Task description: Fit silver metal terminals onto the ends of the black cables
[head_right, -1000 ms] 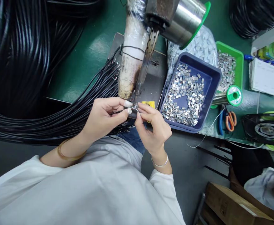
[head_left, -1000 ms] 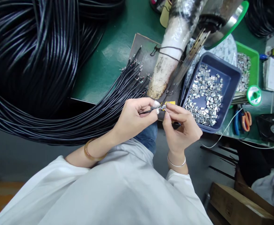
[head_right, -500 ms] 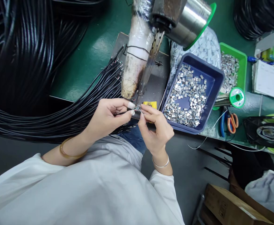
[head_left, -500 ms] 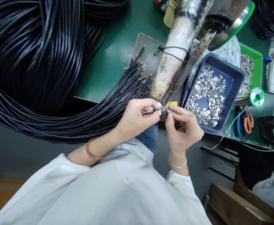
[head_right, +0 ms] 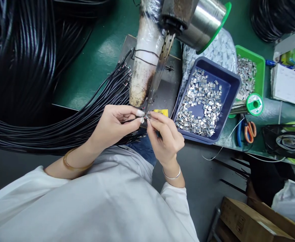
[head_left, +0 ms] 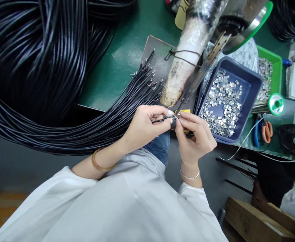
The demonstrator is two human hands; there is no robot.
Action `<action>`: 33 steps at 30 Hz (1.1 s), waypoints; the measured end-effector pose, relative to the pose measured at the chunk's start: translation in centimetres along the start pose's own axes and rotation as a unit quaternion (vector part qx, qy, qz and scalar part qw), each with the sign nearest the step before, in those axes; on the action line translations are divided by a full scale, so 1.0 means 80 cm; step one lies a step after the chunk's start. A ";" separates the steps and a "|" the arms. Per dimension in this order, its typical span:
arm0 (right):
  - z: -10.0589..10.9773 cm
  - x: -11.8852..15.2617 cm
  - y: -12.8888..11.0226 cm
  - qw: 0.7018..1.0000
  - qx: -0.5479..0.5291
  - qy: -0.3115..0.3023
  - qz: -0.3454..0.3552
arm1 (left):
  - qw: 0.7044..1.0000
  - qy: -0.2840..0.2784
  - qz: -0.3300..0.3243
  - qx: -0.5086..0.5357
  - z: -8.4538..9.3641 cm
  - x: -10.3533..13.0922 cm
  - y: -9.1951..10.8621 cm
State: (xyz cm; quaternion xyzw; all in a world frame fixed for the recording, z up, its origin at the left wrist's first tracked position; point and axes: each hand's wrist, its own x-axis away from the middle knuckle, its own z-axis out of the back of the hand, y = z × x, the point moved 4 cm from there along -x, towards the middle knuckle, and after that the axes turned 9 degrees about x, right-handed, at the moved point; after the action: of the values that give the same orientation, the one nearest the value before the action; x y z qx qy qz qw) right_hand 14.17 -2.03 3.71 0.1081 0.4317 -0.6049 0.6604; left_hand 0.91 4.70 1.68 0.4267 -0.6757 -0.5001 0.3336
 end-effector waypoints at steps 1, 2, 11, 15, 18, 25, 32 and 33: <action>0.001 -0.001 -0.001 1.000 0.005 0.004 0.003 | 1.000 0.001 -0.001 -0.002 0.000 0.000 0.000; 0.002 -0.001 -0.002 1.000 0.011 0.006 0.007 | 1.000 0.002 -0.001 -0.004 0.000 0.001 0.001; 0.000 0.008 -0.004 1.000 0.007 0.006 0.022 | 0.999 -0.025 0.024 0.000 0.003 0.002 -0.004; 0.002 0.009 -0.006 0.998 0.035 0.028 0.033 | 0.999 -0.035 0.032 0.000 0.002 0.002 -0.002; 0.003 0.008 -0.003 1.000 0.013 0.012 -0.002 | 0.999 -0.029 0.039 0.001 0.003 0.003 0.001; 0.012 0.006 -0.001 0.988 -0.105 -0.050 -0.102 | 0.995 -0.076 0.067 0.007 0.001 0.012 -0.001; 0.012 0.006 -0.009 0.991 -0.118 -0.029 -0.048 | 0.998 -0.044 0.035 0.018 0.001 0.011 0.002; 0.011 0.007 -0.007 0.991 -0.123 -0.024 -0.055 | 0.998 -0.037 0.029 0.029 0.001 0.010 0.003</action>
State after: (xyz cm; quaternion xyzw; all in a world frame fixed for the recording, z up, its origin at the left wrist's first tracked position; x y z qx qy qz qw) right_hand 14.00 -3.10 4.07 -0.0129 0.4920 -0.5852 0.6445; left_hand 0.44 4.05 1.90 0.3972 -0.7140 -0.4860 0.3102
